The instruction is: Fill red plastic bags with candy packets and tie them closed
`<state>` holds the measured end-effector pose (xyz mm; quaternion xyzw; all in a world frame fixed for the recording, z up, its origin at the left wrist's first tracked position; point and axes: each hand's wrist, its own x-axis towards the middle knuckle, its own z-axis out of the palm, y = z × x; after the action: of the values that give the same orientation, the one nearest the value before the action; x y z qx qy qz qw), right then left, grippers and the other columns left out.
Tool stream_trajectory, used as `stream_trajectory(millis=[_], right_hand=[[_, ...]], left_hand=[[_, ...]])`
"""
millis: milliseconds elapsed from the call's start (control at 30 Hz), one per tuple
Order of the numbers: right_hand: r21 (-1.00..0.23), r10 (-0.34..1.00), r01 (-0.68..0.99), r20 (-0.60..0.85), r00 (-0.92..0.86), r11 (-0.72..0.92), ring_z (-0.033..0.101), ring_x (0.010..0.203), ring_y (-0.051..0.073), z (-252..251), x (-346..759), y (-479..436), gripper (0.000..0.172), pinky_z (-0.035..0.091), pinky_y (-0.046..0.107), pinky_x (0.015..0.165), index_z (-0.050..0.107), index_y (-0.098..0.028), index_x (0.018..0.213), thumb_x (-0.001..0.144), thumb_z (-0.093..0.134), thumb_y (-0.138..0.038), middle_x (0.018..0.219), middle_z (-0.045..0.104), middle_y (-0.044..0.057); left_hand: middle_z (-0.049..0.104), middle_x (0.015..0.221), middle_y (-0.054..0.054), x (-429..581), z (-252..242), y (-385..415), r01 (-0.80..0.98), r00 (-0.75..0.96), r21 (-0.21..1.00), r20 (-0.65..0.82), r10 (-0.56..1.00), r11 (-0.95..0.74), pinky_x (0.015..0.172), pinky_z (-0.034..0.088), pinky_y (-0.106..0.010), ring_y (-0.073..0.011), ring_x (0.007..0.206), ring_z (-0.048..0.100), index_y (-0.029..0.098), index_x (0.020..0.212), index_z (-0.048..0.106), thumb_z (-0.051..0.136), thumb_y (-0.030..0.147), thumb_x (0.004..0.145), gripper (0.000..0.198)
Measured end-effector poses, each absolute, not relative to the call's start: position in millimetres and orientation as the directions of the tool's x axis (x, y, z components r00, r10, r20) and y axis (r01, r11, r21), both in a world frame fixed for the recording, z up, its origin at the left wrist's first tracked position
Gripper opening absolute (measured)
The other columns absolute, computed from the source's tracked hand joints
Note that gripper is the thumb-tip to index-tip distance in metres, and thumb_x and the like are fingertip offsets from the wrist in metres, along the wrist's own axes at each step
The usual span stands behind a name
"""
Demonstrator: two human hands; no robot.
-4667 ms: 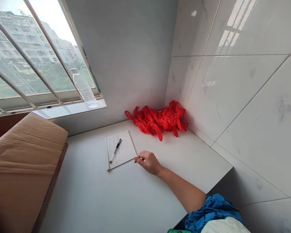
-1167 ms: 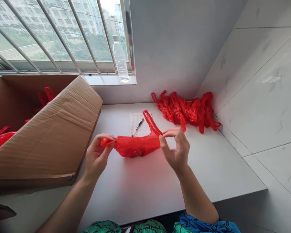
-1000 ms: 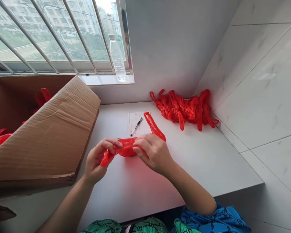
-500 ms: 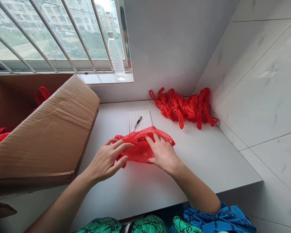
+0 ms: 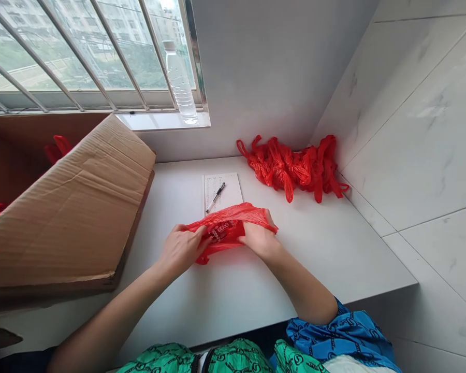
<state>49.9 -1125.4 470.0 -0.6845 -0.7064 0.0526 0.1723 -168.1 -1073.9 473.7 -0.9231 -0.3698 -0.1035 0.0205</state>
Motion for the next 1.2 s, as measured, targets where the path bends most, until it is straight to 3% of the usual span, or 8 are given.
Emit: stream_trajectory(millis=[133,300,433,533,767,967,1100,1200], right_hand=[[-0.380,0.997,0.923,-0.017,-0.074,0.062,0.060,0.071,0.020,474.9,55.0,-1132.0,0.028,0.041,0.028,0.057,0.056,-0.024,0.085,0.065,0.074,-0.019,0.078,0.063,0.000],[-0.548,0.979,0.829,-0.083,-0.186,0.111,0.057,0.058,0.016,482.1,60.9,-1134.4,0.019,0.032,0.025,0.043,0.053,-0.024,0.072,0.068,0.071,-0.020,0.065,0.059,-0.003],[-0.565,0.985,0.807,0.092,-0.143,0.170,0.062,0.066,0.018,489.5,61.0,-1133.7,0.005,0.042,0.027,0.051,0.063,-0.023,0.087,0.087,0.060,-0.028,0.076,0.065,0.000],[-0.574,0.955,0.772,0.259,-0.145,0.273,0.065,0.086,0.018,489.0,53.7,-1128.3,0.018,0.049,0.030,0.071,0.063,-0.022,0.109,0.096,0.051,-0.022,0.100,0.068,0.004],[-0.491,0.997,0.870,-0.031,-0.075,0.050,0.065,0.093,0.024,466.7,58.2,-1127.0,0.025,0.048,0.031,0.070,0.057,-0.018,0.107,0.084,0.065,-0.015,0.103,0.067,0.008],[-0.376,0.991,0.917,0.006,-0.137,0.129,0.064,0.083,0.022,474.6,48.6,-1132.0,0.017,0.040,0.028,0.059,0.054,-0.021,0.096,0.084,0.066,-0.021,0.096,0.067,0.006],[-0.213,0.995,0.977,-0.096,-0.034,0.012,0.063,0.073,0.023,477.0,36.7,-1131.0,0.019,0.031,0.028,0.052,0.054,-0.019,0.093,0.085,0.067,-0.031,0.085,0.067,0.007],[-0.265,0.991,0.964,-0.130,-0.036,0.000,0.063,0.074,0.023,472.9,37.2,-1129.7,0.028,0.030,0.027,0.051,0.053,-0.019,0.100,0.081,0.070,-0.030,0.087,0.067,0.006]], left_hand=[[0.069,0.074,-0.005,-174.2,464.1,-1062.9,0.709,0.704,0.028,0.022,0.710,-0.704,0.073,0.038,-0.036,-0.0243,0.065,0.063,0.021,0.090,0.054,0.067,0.052,0.079,0.035],[0.068,0.098,-0.007,-181.2,466.5,-1049.4,0.623,0.771,0.149,0.044,0.635,-0.767,0.071,0.041,-0.033,-0.0260,0.086,0.065,0.024,0.102,0.059,0.072,0.055,0.074,0.044],[0.071,0.095,-0.006,-180.6,475.9,-1048.3,0.634,0.729,0.113,0.245,0.640,-0.765,0.066,0.041,-0.033,-0.0260,0.085,0.064,0.026,0.106,0.064,0.062,0.055,0.086,0.035],[0.071,0.093,-0.005,-173.6,475.1,-1049.7,0.625,0.712,0.063,0.363,0.601,-0.778,0.081,0.042,-0.037,-0.0244,0.088,0.065,0.026,0.108,0.066,0.055,0.046,0.094,0.026],[0.060,0.129,-0.013,-165.5,451.0,-1048.3,0.573,0.783,0.066,0.249,0.570,-0.817,0.094,0.038,-0.045,-0.0308,0.105,0.062,0.021,0.132,0.056,0.074,0.050,0.078,0.064],[0.062,0.125,-0.011,-166.0,443.9,-1050.8,0.542,0.755,0.095,0.380,0.534,-0.835,0.092,0.037,-0.043,-0.0280,0.105,0.062,0.023,0.125,0.061,0.065,0.050,0.088,0.046],[0.069,0.114,-0.007,-161.0,436.7,-1052.9,0.485,0.756,0.102,0.450,0.476,-0.868,0.088,0.037,-0.041,-0.0252,0.101,0.064,0.024,0.118,0.065,0.061,0.044,0.092,0.033],[0.072,0.107,-0.004,-160.1,433.9,-1052.1,0.462,0.752,0.102,0.481,0.450,-0.881,0.088,0.038,-0.041,-0.0232,0.095,0.064,0.025,0.115,0.066,0.061,0.038,0.093,0.026]])
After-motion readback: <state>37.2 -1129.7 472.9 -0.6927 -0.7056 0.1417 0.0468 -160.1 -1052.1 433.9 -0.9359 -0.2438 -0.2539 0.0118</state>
